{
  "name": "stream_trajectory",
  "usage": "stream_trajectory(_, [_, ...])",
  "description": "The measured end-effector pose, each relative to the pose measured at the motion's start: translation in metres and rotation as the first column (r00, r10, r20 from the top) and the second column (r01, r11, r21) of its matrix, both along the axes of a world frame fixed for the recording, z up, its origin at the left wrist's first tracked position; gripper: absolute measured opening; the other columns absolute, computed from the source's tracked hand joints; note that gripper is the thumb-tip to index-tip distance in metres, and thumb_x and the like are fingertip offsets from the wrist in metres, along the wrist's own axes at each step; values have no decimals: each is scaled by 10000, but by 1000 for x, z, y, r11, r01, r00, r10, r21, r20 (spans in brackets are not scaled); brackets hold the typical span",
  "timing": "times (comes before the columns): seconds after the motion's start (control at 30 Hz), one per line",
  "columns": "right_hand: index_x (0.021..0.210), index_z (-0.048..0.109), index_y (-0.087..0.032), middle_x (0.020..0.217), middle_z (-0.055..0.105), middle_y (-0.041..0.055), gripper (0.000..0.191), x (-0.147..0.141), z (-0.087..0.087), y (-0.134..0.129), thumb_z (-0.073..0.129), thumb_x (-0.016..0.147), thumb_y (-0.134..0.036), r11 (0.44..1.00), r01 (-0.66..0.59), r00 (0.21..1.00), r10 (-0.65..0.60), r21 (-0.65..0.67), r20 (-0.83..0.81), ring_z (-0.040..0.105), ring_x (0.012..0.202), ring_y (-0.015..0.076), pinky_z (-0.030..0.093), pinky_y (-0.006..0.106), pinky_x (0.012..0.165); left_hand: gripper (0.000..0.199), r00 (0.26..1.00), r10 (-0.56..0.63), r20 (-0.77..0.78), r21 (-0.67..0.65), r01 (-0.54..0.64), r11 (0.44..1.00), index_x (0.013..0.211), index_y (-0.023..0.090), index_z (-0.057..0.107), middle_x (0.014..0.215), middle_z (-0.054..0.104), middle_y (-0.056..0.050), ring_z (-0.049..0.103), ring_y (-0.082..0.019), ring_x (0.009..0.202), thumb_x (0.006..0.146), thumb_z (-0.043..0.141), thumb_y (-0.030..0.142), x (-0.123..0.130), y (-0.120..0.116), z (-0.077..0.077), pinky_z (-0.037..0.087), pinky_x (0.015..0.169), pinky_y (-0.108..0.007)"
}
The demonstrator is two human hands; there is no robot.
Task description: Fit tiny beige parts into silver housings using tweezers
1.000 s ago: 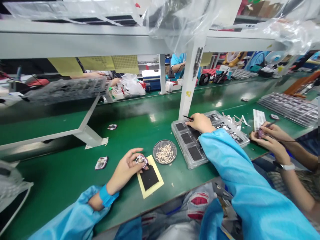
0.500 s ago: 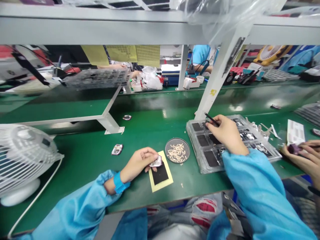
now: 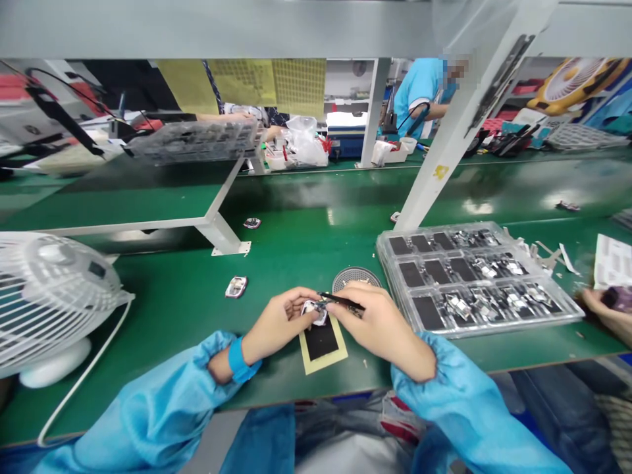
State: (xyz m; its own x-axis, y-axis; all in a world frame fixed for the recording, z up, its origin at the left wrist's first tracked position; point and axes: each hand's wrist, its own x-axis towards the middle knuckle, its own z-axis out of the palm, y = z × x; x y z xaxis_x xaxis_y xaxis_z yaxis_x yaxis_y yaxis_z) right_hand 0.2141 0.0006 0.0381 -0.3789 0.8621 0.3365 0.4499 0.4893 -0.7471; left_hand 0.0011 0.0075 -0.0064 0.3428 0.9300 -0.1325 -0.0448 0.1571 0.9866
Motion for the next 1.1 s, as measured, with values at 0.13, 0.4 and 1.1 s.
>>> stream_trajectory(0.13, [1028,728,-201,917,685,38,118,-6,-9,7,633,978,-249,997,-32,997,27,77,69,634,858,186,501,325,773,268,991,6,-135,104,8,995,1069,135,659,994,724,-86,680,-169,905,811,678,202,-2,-1,-6,541,807,-257])
stream_trajectory(0.4, [1090,705,-239,962,675,27,136,-5,-18,9,623,991,-282,993,-52,984,33,107,173,632,866,177,499,301,778,280,946,28,-322,224,47,973,1112,175,698,954,733,-55,660,-158,826,844,629,222,-7,-2,-6,521,753,-245])
stream_trajectory(1.1, [949,729,-213,869,678,28,98,3,-11,16,643,957,-258,997,-71,950,73,-19,305,630,831,193,489,322,765,308,870,53,-491,329,128,936,1116,218,725,946,745,-13,624,-128,754,856,566,172,-11,-1,1,450,700,-234])
